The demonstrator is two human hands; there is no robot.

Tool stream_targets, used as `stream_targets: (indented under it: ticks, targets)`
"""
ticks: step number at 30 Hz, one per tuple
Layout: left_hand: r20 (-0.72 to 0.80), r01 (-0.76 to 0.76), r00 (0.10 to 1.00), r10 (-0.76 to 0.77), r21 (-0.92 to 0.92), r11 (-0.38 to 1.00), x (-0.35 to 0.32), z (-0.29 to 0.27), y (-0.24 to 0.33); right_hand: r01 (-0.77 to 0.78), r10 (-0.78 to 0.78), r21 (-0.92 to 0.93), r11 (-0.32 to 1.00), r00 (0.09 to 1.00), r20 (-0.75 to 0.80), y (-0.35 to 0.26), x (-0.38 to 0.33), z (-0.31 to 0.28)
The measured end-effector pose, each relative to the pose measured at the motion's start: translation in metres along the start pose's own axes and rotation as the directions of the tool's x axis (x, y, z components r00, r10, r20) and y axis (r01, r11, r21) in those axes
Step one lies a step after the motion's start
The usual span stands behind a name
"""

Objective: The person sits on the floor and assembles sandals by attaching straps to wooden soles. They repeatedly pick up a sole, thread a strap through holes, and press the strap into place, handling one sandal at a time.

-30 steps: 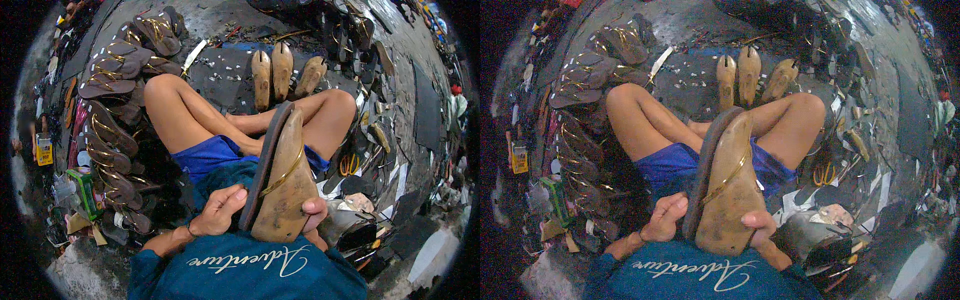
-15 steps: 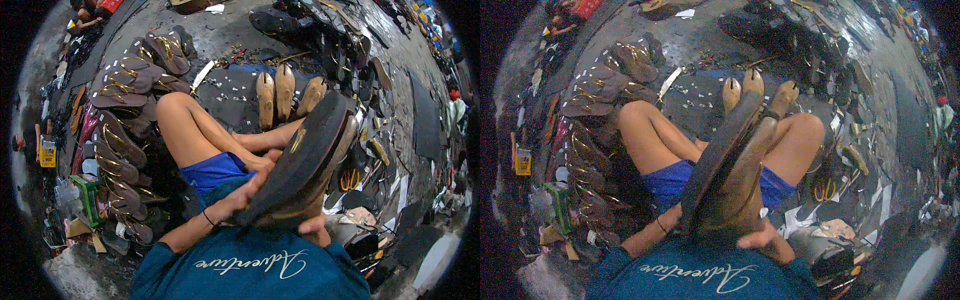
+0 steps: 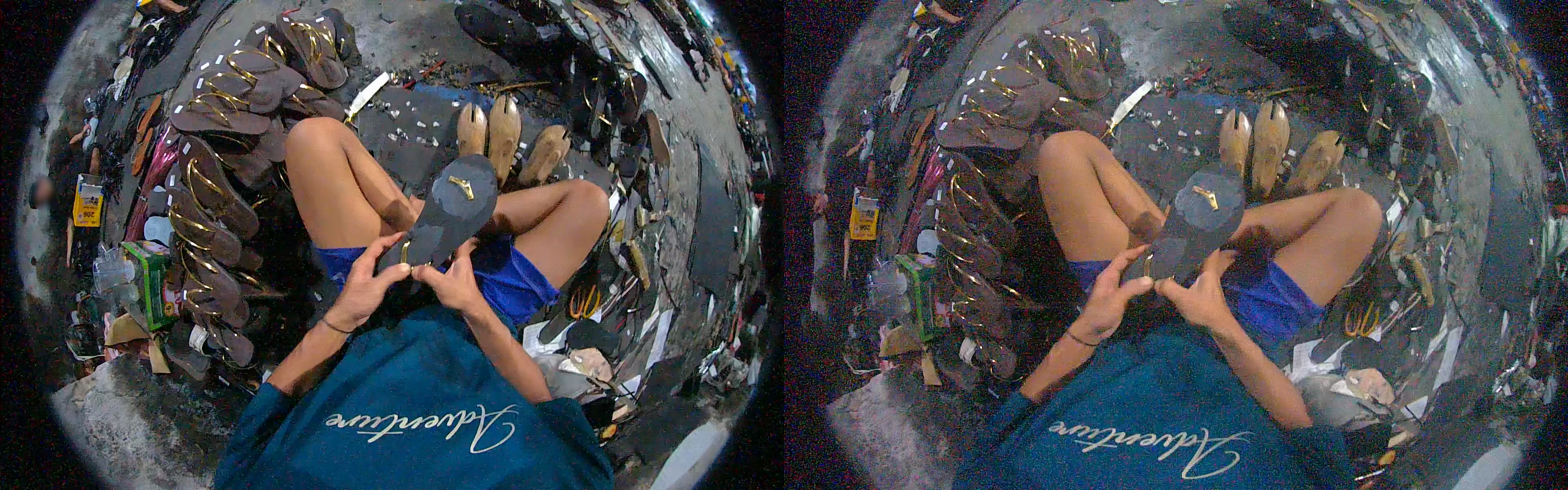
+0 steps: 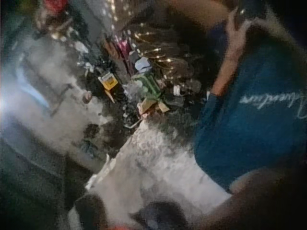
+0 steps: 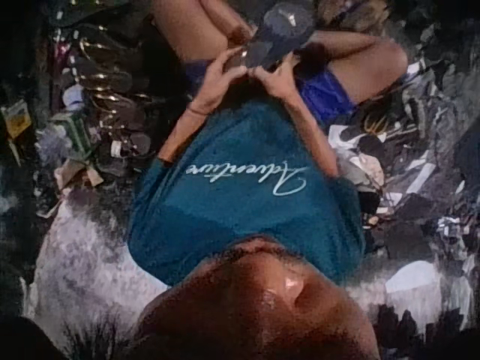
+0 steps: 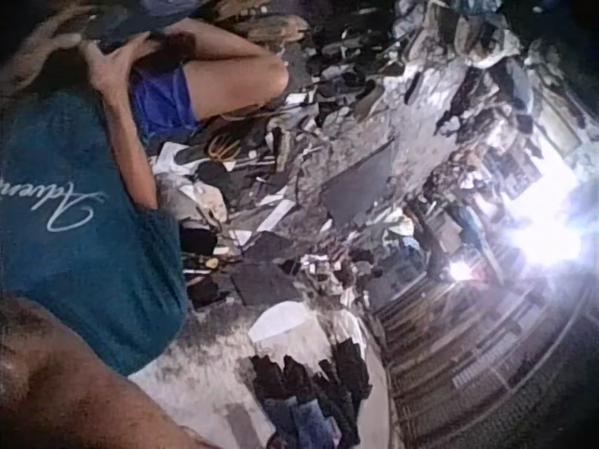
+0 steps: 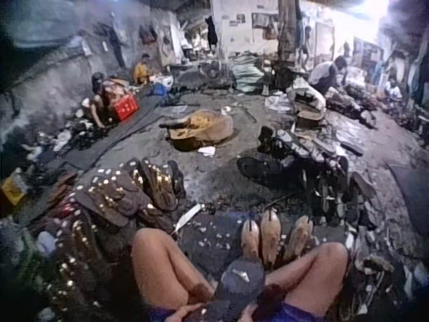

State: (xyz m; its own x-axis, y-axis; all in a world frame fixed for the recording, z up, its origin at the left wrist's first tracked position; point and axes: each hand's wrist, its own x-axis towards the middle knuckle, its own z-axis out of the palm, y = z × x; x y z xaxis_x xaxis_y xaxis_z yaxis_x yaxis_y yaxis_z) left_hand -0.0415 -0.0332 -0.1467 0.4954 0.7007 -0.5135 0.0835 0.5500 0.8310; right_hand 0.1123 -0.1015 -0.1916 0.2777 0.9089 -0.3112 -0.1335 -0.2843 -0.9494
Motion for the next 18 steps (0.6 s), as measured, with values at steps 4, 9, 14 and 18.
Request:
stream_targets:
  ticks: [4,9,14,18]
  targets:
    - [-0.030,-0.004,1.000,0.003,-0.025,1.000,0.010,-0.001,-0.006,-0.142,0.114,0.193,0.971,0.982,0.151,-0.009,0.012,-0.004]
    - [0.109,0.051,0.994,-0.028,-0.215,0.975,0.000,-0.004,0.037,0.090,-0.094,0.070,0.993,0.994,0.053,-0.096,-0.009,-0.031]
    - [0.197,-0.260,0.887,0.418,-0.534,0.804,0.076,0.007,0.087,0.223,-0.224,0.061,0.973,0.974,0.017,-0.128,0.015,-0.034]
    - [-0.251,-0.402,0.892,0.376,-0.063,0.913,0.096,0.039,0.132,0.282,-0.281,0.040,0.959,0.959,-0.029,-0.109,0.029,-0.037]
